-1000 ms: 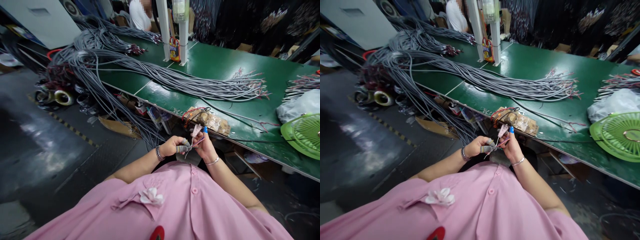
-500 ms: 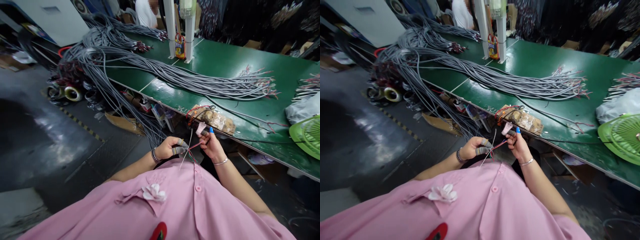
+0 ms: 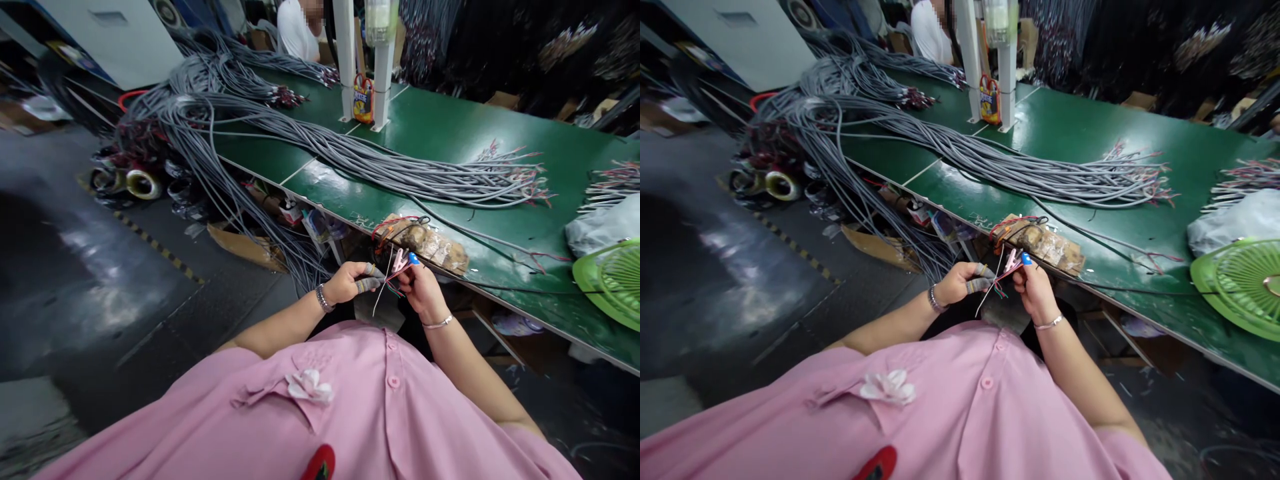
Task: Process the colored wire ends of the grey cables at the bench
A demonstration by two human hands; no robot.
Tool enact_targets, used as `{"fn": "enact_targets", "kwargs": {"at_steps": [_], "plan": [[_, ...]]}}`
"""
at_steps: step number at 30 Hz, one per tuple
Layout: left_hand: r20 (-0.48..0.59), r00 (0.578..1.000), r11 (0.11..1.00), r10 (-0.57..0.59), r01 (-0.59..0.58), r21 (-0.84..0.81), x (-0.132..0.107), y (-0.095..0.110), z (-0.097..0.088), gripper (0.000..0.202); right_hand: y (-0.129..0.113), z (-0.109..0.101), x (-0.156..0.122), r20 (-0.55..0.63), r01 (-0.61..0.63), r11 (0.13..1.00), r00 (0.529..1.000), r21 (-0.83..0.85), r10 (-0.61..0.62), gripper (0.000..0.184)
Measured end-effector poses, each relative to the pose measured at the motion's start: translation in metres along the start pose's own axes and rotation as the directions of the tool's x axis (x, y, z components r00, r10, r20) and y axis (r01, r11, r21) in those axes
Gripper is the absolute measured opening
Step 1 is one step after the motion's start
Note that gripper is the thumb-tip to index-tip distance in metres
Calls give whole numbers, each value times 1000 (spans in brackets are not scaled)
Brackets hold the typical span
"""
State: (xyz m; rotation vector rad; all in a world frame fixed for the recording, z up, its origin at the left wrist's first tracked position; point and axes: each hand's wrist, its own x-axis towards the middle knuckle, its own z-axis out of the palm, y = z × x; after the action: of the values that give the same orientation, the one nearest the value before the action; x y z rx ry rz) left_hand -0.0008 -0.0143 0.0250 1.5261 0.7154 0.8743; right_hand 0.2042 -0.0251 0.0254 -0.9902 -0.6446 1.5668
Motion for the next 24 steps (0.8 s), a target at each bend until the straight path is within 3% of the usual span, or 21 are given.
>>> {"fn": "enact_targets", "kwargs": {"at_steps": [2,4,10,17,20,24], "plan": [[-12,1000,1000,-15,15,-7,4,-2,1,37,5,-1,-1,-75,129,990,988,-63,-133,39],[-21,999,999,-29,29,-14,8,-5,2,37,9,-1,0,-103,177,980,977,-90,-186,39],[23,1000,999,-5,6,-33,13,-14,5,34,15,3,10,-8,-81,990,997,119,82,39],[43,999,1000,-18,18,-5,16,-19,11,32,13,11,14,-83,-28,984,996,174,43,39],[38,999,999,-31,33,-41,13,-17,11,36,15,11,10,-106,-62,976,991,208,85,37],[118,993,1000,1,1,-22,0,-11,7,40,18,1,3,-74,-124,951,986,283,151,42]]}}
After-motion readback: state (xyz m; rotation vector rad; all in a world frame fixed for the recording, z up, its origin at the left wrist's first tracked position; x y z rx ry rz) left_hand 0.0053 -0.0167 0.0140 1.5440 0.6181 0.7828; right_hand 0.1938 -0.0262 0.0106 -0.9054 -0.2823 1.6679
